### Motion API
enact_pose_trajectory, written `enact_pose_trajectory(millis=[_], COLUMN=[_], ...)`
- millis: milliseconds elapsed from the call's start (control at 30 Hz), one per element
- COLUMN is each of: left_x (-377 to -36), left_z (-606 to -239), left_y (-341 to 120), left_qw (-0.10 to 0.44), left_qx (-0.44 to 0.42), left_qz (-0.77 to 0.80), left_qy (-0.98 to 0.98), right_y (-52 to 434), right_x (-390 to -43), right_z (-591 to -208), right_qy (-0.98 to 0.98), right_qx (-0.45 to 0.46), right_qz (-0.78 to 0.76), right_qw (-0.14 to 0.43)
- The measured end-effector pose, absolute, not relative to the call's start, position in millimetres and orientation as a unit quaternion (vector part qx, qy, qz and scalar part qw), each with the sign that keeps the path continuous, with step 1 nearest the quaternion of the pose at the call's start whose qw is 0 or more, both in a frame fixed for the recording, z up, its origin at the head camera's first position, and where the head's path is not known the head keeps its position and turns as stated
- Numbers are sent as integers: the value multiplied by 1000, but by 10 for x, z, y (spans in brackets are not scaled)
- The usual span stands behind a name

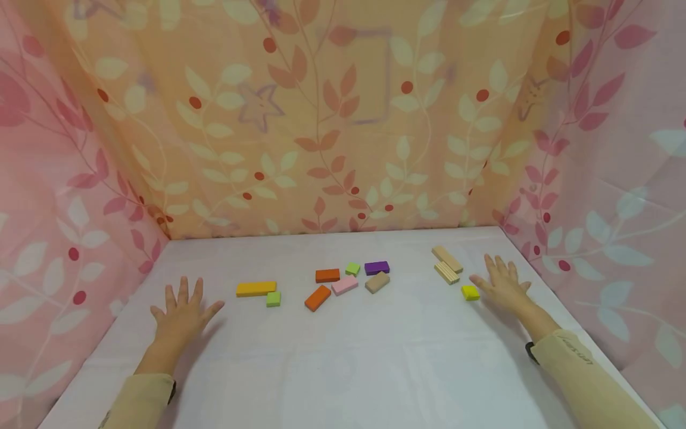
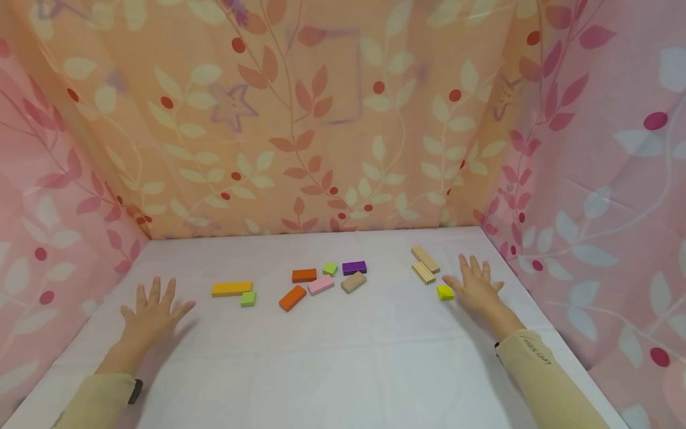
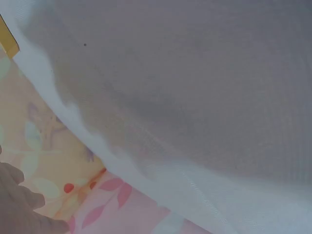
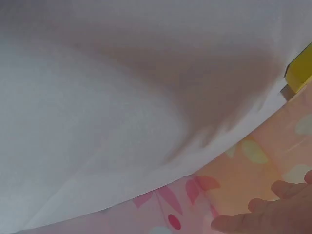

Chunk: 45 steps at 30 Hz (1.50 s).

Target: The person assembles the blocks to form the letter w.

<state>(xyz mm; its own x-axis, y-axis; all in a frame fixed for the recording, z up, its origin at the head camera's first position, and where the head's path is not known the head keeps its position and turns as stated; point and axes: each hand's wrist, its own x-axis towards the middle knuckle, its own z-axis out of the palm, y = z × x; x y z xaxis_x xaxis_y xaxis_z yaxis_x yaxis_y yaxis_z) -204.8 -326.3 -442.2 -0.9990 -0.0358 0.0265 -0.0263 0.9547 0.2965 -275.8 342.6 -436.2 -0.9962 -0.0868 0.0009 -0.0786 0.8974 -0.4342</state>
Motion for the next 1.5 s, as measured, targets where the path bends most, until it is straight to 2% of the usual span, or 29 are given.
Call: enact_pose_trajectory(millis=[567, 967, 1200, 1500], left_x=[-2051, -2056, -2060, -2091], left_z=[-4411, -4472, -4501, -4488], left_y=[-3153, -2959, -2853, -2796], left_qw=[-13, -8, -23, -18], left_qx=[1, -25, -31, -47], left_qz=[-167, -162, -171, -183], left_qy=[-986, -986, -984, -982], right_y=[2985, 2532, 2258, 1967], right_x=[-2751, -2744, -2810, -2878], right_z=[-4149, -4146, -4208, -4274], right_qy=[937, 894, 873, 859], right_qx=[-88, -96, -121, -162], right_qz=[-335, -434, -472, -486], right_qw=[-54, -45, -29, 12])
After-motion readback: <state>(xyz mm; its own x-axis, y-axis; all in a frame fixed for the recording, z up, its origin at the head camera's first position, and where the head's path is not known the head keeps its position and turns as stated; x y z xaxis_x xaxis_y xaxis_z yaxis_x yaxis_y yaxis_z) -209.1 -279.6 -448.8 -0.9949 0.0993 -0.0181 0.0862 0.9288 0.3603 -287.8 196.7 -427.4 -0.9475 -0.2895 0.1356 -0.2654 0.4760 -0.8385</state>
